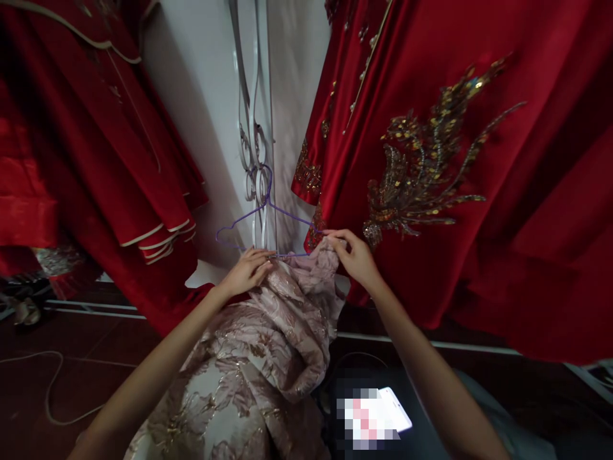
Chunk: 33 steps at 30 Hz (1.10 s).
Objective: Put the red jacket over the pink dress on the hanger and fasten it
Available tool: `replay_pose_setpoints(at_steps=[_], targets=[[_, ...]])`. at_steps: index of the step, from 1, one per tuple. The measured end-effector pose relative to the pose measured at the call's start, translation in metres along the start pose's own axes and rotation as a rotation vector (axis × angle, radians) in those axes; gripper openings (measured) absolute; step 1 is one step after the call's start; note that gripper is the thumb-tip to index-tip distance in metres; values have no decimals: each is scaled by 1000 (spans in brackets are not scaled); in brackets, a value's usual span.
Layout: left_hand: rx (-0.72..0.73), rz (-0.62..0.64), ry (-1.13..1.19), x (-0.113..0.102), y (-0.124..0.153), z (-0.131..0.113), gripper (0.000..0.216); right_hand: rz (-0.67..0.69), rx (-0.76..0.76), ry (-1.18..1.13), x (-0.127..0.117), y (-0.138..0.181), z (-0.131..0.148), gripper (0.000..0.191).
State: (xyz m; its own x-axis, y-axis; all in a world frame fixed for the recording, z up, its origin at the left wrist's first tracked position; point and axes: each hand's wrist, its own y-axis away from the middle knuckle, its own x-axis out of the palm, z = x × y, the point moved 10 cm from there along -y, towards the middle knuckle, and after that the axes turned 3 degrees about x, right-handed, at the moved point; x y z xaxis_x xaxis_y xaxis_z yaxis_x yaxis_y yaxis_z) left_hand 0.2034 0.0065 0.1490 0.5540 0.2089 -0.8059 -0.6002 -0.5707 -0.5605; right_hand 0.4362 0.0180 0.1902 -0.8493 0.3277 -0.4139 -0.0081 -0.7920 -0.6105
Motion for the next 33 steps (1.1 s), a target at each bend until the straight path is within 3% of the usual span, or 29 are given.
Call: replay_pose_setpoints(at_steps=[5, 10, 16, 24, 27, 33], targets=[[-27, -14, 51, 15, 11, 7, 29, -291, 106, 281, -53, -6, -59, 26], [-27, -70, 111, 5, 19, 10, 27, -352, 168, 411, -77, 0, -80, 34], [-21, -45, 153, 3, 12, 5, 29, -343, 44, 269, -68, -2, -60, 29], [-32, -99, 307, 20, -8, -19, 31, -346, -225, 412, -25, -18, 35, 19], [-57, -82, 267, 22, -4, -19, 32, -358, -172, 395, -31, -18, 34, 20], [-96, -36, 149, 2, 18, 3, 31, -350, -39, 408, -68, -4, -1, 21]])
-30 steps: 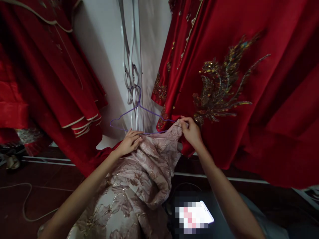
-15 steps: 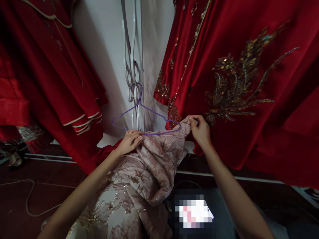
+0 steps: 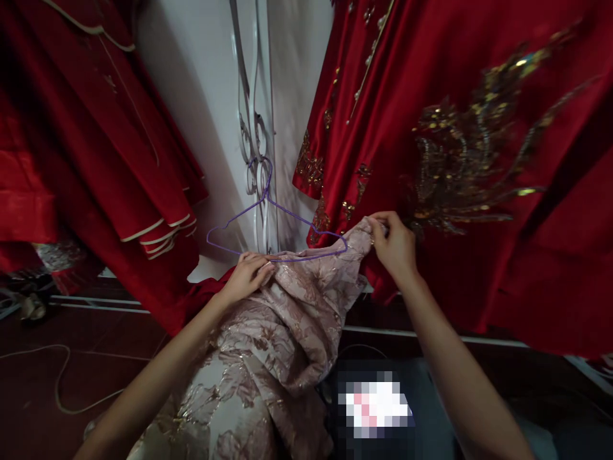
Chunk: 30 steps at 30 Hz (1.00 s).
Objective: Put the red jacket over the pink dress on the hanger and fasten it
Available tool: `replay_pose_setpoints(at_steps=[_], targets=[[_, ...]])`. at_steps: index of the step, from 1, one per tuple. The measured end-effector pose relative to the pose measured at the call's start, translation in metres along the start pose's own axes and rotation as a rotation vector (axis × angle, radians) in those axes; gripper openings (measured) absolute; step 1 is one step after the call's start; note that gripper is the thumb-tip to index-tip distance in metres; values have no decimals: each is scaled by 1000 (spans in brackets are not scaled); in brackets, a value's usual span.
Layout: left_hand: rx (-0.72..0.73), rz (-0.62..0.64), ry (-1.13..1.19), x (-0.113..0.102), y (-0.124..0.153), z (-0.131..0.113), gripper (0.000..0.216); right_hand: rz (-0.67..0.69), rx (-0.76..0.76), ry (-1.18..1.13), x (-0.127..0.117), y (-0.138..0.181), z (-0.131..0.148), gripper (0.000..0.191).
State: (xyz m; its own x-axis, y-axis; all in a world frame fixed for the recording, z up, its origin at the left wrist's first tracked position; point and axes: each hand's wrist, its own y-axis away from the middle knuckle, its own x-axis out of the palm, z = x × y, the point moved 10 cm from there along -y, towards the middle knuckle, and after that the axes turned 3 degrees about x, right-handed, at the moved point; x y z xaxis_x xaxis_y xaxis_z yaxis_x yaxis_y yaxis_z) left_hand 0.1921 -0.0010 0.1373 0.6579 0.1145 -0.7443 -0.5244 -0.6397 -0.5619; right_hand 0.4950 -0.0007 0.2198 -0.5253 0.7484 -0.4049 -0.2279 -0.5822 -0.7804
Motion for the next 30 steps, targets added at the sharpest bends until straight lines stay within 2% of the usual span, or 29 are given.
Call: replay_pose_setpoints(at_steps=[5, 10, 17, 20, 22, 25, 28, 30], targets=[[-7, 17, -39, -7, 2, 10, 30, -23, 27, 50, -17, 3, -6, 22], [-18, 12, -18, -5, 1, 11, 32, -9, 1, 52, -14, 4, 3, 23], [-19, -13, 185, 25, -20, -12, 34, 26, -230, 35, 20, -6, 56, 21], [-41, -50, 277, 33, -29, -23, 37, 89, -224, -23, 39, -8, 65, 22], [-44, -74, 326, 27, -27, -24, 38, 142, -204, -49, 48, -9, 63, 23], [-74, -159, 308, -3, -9, 1, 37, 155, -186, -45, 51, -11, 57, 25], [-279, -344, 119, -47, 29, 65, 33, 136, -174, -42, 48, -15, 54, 26], [-447, -415, 63, -65, 58, 110, 36, 142, -163, -54, 49, -17, 53, 25]])
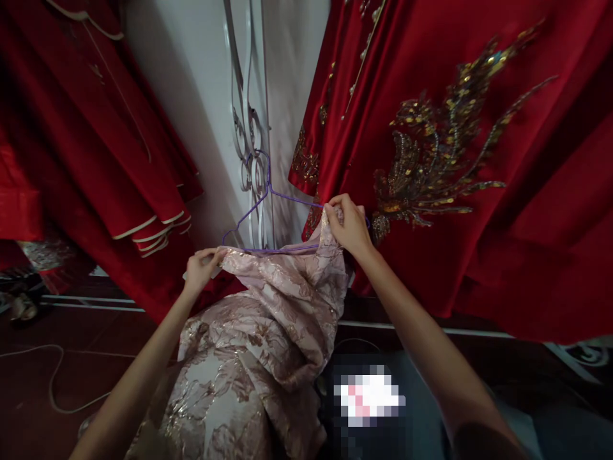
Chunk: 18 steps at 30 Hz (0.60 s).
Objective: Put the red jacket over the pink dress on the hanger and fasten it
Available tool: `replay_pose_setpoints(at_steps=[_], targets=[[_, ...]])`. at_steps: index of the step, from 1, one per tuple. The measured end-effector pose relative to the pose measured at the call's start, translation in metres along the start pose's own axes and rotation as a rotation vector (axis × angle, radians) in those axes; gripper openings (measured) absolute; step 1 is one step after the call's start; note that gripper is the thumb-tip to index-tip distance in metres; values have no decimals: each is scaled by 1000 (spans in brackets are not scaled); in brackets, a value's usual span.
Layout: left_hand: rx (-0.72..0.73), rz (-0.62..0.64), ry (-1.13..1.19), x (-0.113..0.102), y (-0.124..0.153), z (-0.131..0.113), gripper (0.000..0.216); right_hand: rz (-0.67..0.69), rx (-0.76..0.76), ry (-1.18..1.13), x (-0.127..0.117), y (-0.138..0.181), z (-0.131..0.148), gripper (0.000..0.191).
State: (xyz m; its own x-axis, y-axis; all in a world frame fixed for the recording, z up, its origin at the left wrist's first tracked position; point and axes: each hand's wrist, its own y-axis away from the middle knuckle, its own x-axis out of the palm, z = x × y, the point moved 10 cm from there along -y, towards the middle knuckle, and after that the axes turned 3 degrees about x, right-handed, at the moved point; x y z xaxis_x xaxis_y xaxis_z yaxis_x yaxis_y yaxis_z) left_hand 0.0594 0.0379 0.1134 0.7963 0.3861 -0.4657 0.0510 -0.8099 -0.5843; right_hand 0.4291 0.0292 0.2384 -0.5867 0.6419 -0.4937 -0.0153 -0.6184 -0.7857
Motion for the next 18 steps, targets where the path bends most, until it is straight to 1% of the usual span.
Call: replay_pose_setpoints(at_steps=[1, 3, 6, 10, 14, 16, 18], targets=[[-45, -10, -22, -8, -1, 19, 37, 3, 7, -8, 1, -1, 0, 25], [-90, -4, -37, -15, -2, 45, 38, 6, 19, -25, 2, -2, -1, 24], [-112, 11, -74, -14, -4, 61, 36, 17, 19, -49, 4, -2, -2, 23], [-119, 2, -107, -12, -5, 69, 34, 33, 15, -45, 4, -4, -2, 23], [-98, 9, -54, -11, -9, 72, 39, 30, 1, -40, 1, -5, 0, 22], [-63, -8, -8, -13, -14, 63, 41, 32, 0, -49, 1, -6, 1, 22], [-19, -31, 50, -16, -24, 46, 41, 45, 9, -68, 4, -4, 0, 21]])
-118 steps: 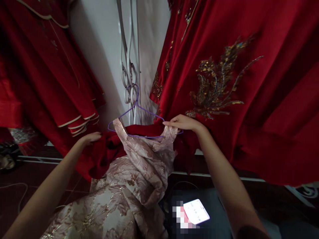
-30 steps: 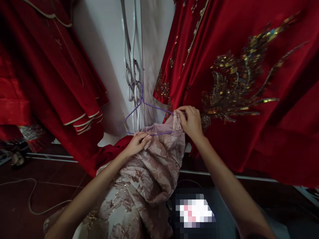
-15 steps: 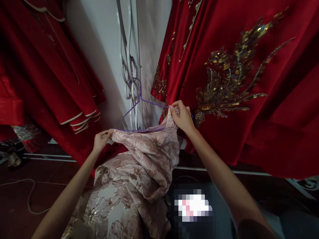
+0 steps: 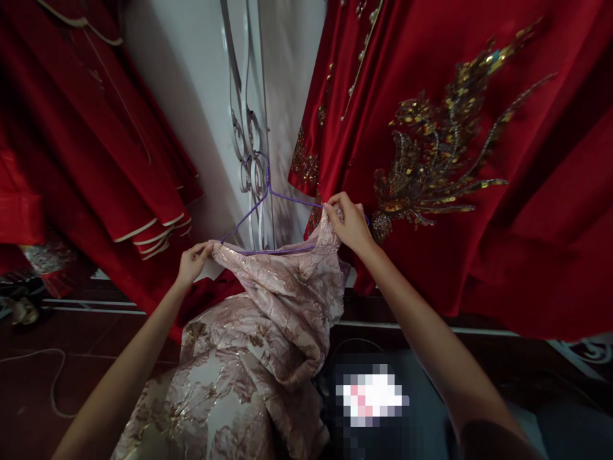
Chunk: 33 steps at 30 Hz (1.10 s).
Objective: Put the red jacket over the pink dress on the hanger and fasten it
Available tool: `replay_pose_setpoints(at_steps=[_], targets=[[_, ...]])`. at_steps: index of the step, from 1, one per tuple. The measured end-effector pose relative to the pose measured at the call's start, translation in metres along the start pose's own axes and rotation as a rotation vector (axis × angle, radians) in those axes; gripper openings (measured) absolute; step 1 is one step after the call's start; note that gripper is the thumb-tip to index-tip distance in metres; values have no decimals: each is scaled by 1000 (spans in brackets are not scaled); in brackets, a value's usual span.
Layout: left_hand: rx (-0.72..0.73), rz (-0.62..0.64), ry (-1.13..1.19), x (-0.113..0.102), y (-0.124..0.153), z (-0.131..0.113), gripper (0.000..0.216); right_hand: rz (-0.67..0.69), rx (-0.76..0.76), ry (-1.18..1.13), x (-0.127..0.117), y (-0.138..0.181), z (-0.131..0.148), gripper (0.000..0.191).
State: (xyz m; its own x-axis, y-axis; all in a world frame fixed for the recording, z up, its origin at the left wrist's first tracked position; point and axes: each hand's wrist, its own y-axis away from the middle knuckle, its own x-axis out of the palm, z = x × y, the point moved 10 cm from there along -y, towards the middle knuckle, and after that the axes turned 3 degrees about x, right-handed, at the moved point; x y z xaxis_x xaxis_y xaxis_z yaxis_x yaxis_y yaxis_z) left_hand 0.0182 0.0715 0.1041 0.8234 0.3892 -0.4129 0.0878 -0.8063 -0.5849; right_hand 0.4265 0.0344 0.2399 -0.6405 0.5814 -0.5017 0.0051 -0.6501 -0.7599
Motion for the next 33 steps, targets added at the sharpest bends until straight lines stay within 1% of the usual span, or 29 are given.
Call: replay_pose_setpoints(at_steps=[2, 3, 5, 6, 7, 8, 9, 11, 12, 13, 15, 16, 18, 19, 22, 24, 29, 31, 33], targets=[[43, -5, 57, 1, -12, -24, 42, 24, 15, -40, 6, 2, -2, 21], [66, 13, 80, 4, -18, -37, 42, 36, 24, -68, 9, 4, -3, 21], [101, 99, 125, 13, -28, -57, 43, 46, 42, -126, 15, 7, -6, 21], [95, 150, 152, 18, -32, -61, 44, 45, 50, -151, 17, 8, -8, 21], [69, 190, 187, 21, -34, -59, 45, 44, 56, -172, 18, 9, -10, 21], [26, 219, 231, 24, -34, -51, 48, 48, 59, -188, 20, 9, -11, 21], [-29, 231, 276, 26, -32, -39, 50, 53, 62, -197, 21, 10, -13, 21], [-141, 260, 330, 32, -20, -6, 52, 58, 64, -195, 22, 9, -16, 20], [-189, 286, 318, 37, -11, 12, 50, 55, 63, -192, 23, 9, -17, 20], [-223, 357, 270, 46, 1, 28, 47, 51, 62, -191, 23, 9, -17, 20], [-247, 456, 196, 57, 23, 54, 50, 49, 62, -196, 23, 8, -18, 21], [-238, 545, 110, 64, 33, 63, 53, 51, 64, -198, 24, 8, -19, 21], [-233, 645, -19, 68, 47, 78, 53, 53, 70, -192, 24, 8, -20, 22], [-235, 666, -68, 65, 50, 84, 48, 54, 72, -188, 24, 8, -20, 22], [-245, 627, -131, 50, 49, 94, 31, 57, 68, -188, 24, 9, -19, 22], [-235, 589, -145, 42, 47, 95, 26, 58, 63, -199, 24, 9, -19, 22], [-223, 493, -133, 35, 36, 89, 30, 56, 74, -222, 26, 9, -23, 22], [-211, 450, -124, 28, 26, 81, 32, 61, 77, -224, 27, 9, -24, 22], [-169, 451, -105, 20, 16, 67, 39, 65, 79, -227, 27, 9, -24, 22]])
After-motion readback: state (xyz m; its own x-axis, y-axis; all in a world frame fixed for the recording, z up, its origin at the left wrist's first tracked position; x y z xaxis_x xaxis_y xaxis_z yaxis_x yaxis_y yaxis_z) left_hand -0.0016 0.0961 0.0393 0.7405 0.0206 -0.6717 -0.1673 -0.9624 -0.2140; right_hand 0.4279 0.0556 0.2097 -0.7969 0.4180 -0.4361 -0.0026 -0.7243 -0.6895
